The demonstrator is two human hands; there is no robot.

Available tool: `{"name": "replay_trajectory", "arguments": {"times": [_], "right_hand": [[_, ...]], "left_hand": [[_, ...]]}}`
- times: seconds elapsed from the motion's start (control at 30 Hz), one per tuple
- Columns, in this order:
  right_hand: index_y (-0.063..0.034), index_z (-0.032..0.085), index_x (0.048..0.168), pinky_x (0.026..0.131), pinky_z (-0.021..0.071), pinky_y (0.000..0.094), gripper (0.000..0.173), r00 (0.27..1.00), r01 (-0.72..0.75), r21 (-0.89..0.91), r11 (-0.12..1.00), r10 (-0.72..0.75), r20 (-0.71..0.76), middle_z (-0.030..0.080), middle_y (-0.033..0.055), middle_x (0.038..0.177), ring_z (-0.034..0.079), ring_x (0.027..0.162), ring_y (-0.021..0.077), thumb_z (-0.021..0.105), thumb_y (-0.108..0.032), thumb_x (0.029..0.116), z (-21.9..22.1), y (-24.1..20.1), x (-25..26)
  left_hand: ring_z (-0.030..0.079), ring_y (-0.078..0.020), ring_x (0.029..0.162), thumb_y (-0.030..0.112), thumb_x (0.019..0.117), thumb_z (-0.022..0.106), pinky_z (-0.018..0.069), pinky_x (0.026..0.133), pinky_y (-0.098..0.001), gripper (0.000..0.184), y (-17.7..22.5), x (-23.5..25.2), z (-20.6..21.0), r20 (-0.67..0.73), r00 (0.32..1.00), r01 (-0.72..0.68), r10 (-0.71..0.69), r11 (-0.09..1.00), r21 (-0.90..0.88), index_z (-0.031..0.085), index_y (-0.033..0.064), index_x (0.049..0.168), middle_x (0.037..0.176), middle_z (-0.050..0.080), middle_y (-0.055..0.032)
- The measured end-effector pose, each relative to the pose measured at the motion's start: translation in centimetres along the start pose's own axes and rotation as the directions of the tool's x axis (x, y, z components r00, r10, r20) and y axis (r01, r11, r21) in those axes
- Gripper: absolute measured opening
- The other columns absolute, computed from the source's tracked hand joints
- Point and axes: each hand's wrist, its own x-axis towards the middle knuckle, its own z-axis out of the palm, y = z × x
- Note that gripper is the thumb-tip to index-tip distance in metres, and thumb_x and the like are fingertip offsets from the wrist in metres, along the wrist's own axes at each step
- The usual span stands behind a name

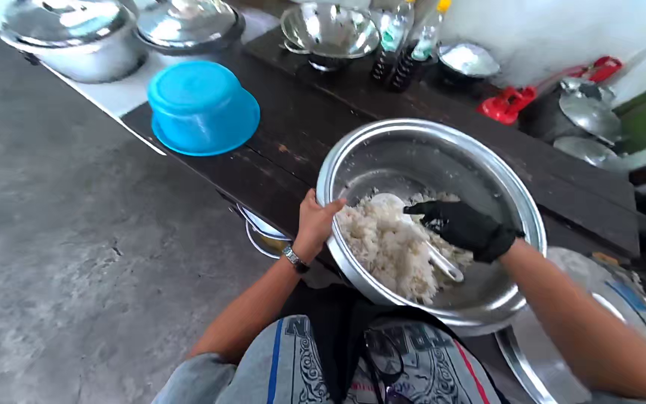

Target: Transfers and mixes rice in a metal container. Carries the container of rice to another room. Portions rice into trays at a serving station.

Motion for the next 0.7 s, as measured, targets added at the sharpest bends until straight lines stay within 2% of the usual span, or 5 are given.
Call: {"name": "replay_trajectory", "arguments": {"times": [0.17,0.23,0.37,0.57,0.7], "right_hand": [[0.0009,0.069,0.122,0.1,0.0442,0.0677,0.028,0.924,-0.171,-0.31,0.935,0.262,0.279,0.066,0.0282,0.124,0.06,0.12,0.0475,0.064,-0.015,0.0997,3.1,5.7,1.9],[0.0022,0.058,0.137,0.101,0.0443,0.0676,0.046,0.881,-0.253,-0.346,0.904,0.363,0.304,0.062,0.0293,0.13,0.058,0.125,0.0475,0.068,-0.017,0.0972,4.3,5.1,2.3],[-0.0072,0.037,0.152,0.096,0.0483,0.067,0.075,0.83,-0.398,-0.347,0.849,0.494,0.257,0.062,0.0286,0.129,0.061,0.12,0.0489,0.076,-0.011,0.0876,4.9,4.0,3.3],[-0.0073,0.046,0.152,0.107,0.0411,0.0672,0.06,0.935,-0.338,-0.181,0.924,0.351,0.047,0.057,0.0298,0.138,0.054,0.129,0.049,0.069,-0.017,0.0971,2.5,5.2,2.7],[-0.0105,0.047,0.154,0.1,0.0485,0.0632,0.053,0.938,-0.338,-0.035,0.94,0.334,-0.098,0.059,0.0305,0.133,0.062,0.117,0.0475,0.062,-0.013,0.1022,1.1,6.0,2.6]], "left_hand": [[0.068,-0.0157,0.076,0.005,0.0944,0.07,0.0598,0.067,-0.0321,0.035,0.1,0.4,0.2,-0.012,1.0,-0.013,0.013,1.0,0.004,0.053,0.0024,0.125,0.096,0.067,-0.0113],[0.068,-0.0152,0.075,0.004,0.0943,0.07,0.0593,0.066,-0.0316,0.034,0.1,0.3,0.1,-0.012,1.0,-0.011,0.011,1.0,0.007,0.052,0.0026,0.124,0.096,0.066,-0.0112],[0.068,-0.0146,0.074,0.006,0.094,0.07,0.0592,0.064,-0.0306,0.034,-0.1,0.2,-0.2,0.001,1.0,-0.023,0.023,1.0,0.006,0.053,0.0041,0.123,0.095,0.067,-0.01],[0.068,-0.0153,0.074,0.005,0.0942,0.07,0.0597,0.065,-0.0308,0.034,0.2,0.3,-0.1,0.004,1.0,-0.02,0.02,1.0,0.002,0.052,0.003,0.123,0.094,0.067,-0.0106],[0.068,-0.0151,0.074,0.006,0.0945,0.07,0.0594,0.065,-0.0318,0.036,0.1,0.2,-0.2,0.009,1.0,-0.011,0.01,1.0,0.014,0.052,0.0028,0.125,0.095,0.067,-0.011]]}}
